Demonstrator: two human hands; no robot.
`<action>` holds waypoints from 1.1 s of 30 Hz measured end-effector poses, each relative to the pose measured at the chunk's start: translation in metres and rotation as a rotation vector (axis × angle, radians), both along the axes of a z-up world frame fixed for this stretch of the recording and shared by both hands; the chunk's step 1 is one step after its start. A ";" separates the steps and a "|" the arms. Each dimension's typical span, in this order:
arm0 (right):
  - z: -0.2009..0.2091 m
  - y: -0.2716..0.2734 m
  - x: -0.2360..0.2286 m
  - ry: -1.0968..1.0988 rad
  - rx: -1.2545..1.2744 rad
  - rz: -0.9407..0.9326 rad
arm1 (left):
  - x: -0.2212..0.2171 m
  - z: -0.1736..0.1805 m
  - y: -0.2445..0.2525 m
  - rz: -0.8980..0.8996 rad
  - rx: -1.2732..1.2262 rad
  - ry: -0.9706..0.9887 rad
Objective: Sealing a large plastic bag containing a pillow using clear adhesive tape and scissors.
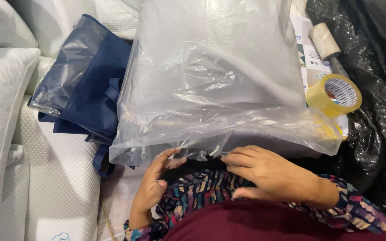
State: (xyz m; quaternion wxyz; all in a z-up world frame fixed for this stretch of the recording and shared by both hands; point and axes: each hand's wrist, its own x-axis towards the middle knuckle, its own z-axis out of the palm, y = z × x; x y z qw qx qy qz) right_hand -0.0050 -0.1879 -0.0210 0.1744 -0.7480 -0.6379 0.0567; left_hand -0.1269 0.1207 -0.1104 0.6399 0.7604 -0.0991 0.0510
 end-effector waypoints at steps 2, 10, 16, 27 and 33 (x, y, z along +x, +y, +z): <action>0.004 0.002 -0.002 -0.032 0.041 0.004 | 0.009 0.013 0.002 0.004 -0.052 -0.060; 0.011 0.026 0.008 -0.292 0.192 0.053 | 0.061 0.062 -0.010 0.126 -0.184 -0.254; 0.008 0.040 0.032 -0.654 0.077 -0.056 | 0.095 0.083 -0.013 0.044 -0.365 -0.304; -0.001 0.005 0.068 -0.417 0.516 -0.305 | 0.118 0.067 -0.010 0.137 -0.537 -0.347; 0.022 -0.011 0.090 -0.367 0.537 -0.531 | 0.128 0.080 -0.014 0.060 -0.446 -0.328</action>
